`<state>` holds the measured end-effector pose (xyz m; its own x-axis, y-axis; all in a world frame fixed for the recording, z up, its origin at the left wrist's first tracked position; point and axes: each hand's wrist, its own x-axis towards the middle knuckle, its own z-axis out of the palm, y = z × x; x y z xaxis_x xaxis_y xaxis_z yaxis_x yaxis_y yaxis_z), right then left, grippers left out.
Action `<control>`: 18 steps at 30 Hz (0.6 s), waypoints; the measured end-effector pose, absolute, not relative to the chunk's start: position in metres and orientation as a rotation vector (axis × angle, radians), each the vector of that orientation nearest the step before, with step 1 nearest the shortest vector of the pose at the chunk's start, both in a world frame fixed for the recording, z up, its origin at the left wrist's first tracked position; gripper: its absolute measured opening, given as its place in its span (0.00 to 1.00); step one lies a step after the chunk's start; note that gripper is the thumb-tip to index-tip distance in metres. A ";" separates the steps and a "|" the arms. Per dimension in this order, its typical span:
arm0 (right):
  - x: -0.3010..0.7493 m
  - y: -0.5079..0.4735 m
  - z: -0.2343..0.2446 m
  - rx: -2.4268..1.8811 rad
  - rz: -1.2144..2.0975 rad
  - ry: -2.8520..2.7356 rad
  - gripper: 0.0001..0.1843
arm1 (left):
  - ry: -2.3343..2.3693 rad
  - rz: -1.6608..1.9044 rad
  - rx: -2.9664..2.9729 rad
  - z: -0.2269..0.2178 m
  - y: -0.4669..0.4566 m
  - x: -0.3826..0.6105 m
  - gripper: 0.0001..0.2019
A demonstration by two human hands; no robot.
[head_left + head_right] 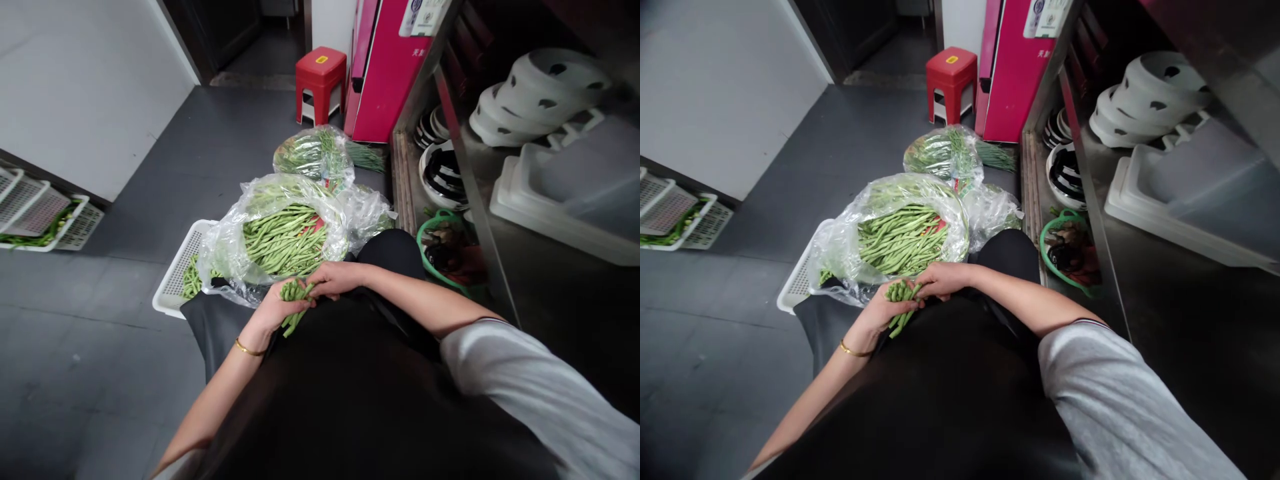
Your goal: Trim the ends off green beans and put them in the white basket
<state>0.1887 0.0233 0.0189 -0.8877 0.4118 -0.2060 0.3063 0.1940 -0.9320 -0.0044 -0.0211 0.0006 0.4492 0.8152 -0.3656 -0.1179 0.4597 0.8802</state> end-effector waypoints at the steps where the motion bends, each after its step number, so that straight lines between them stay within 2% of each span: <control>1: 0.183 0.021 0.016 -0.785 1.757 -2.273 0.13 | 0.926 0.754 0.832 0.000 -0.020 -0.002 0.13; 5: 0.156 0.020 -0.003 -1.121 1.065 -1.935 0.16 | 0.960 1.068 0.514 -0.006 -0.013 0.008 0.13; 7: 0.151 0.030 -0.012 -1.175 0.890 -1.973 0.16 | 0.959 1.094 0.434 -0.009 -0.008 0.008 0.12; 9: 0.156 0.050 -0.016 -1.210 0.941 -2.212 0.15 | 0.960 1.053 0.361 -0.014 -0.005 0.002 0.12; 13: 0.171 0.103 -0.016 -1.295 1.316 -2.733 0.15 | 0.939 0.989 0.239 -0.024 -0.004 -0.014 0.16; 16: 0.158 0.135 -0.018 -1.567 1.090 -2.580 0.18 | 0.916 0.930 0.297 -0.027 -0.003 -0.015 0.14; 18: 0.143 0.146 -0.022 -1.580 1.013 -2.478 0.18 | 0.923 0.903 0.340 -0.028 -0.002 -0.013 0.11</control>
<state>0.1434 0.1461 -0.0216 -0.4830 0.8207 -0.3051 0.7993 0.2711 -0.5362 -0.0132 -0.0019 -0.0277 0.2831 0.7923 -0.5405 -0.5224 0.6000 0.6059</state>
